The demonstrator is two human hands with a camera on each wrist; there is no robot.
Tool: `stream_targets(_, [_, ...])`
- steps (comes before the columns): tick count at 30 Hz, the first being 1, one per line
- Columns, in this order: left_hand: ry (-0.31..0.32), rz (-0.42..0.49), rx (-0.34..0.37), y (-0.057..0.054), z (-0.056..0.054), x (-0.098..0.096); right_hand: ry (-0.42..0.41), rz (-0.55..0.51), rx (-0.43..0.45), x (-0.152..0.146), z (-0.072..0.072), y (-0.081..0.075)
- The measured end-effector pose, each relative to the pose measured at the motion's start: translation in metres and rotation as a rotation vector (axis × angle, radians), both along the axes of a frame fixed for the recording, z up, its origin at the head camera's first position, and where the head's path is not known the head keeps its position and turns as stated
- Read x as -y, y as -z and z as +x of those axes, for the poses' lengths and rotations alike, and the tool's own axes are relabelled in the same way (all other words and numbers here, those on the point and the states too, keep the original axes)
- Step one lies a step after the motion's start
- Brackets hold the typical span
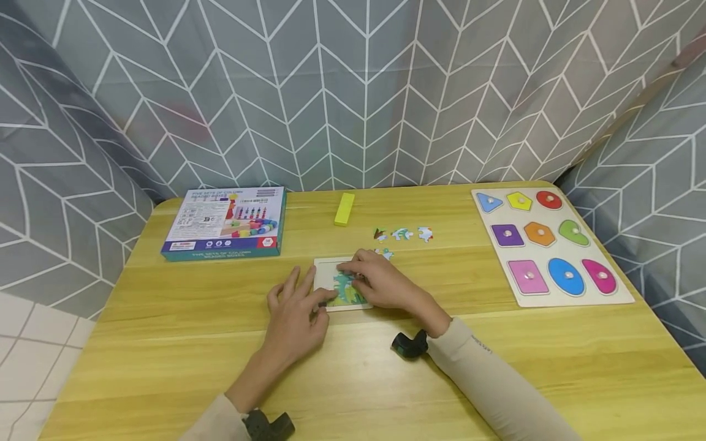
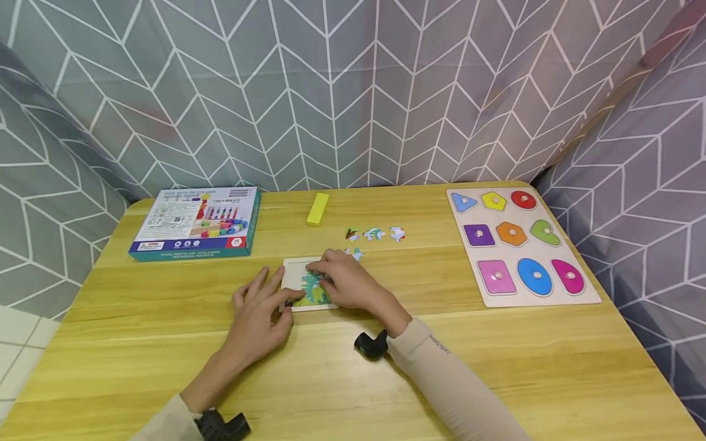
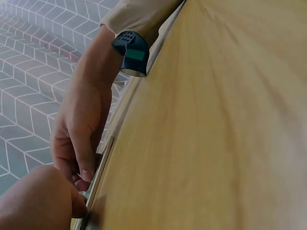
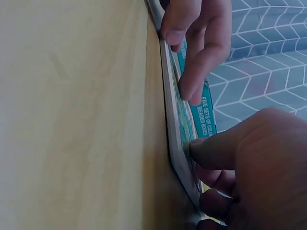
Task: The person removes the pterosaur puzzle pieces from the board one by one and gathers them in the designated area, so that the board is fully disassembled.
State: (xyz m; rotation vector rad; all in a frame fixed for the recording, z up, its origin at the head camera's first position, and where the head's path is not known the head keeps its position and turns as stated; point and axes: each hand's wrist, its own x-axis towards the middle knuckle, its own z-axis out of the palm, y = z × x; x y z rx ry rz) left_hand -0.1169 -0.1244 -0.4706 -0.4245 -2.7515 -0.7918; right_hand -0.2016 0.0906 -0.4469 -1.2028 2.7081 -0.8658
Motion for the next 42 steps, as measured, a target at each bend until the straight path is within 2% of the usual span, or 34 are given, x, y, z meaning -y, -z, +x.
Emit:
stream_targets(7, [0.040, 0.016, -0.018, 0.0017, -0.0013, 0.0035, -0.029, -0.008, 0.073, -0.0019, -0.0071, -0.0026])
stream_targets(12, [0.042, 0.028, -0.022, 0.0019, -0.0001, 0.0055, -0.041, -0.037, 0.114, -0.0017, -0.0094, -0.0031])
stream_targets(25, [0.041, 0.044, -0.020, 0.0018, 0.0006, 0.0046, -0.006, -0.139, 0.170, -0.0011, -0.0077, -0.0007])
stream_targets(35, [0.041, 0.047, -0.003, 0.0007, 0.0002, 0.0040, 0.036, -0.165, 0.211, 0.0021, -0.0088, 0.0014])
stream_targets(42, [0.041, 0.039, 0.005, 0.0002, 0.0004, 0.0046, 0.031, -0.147, 0.158, 0.0038, -0.0080, 0.0018])
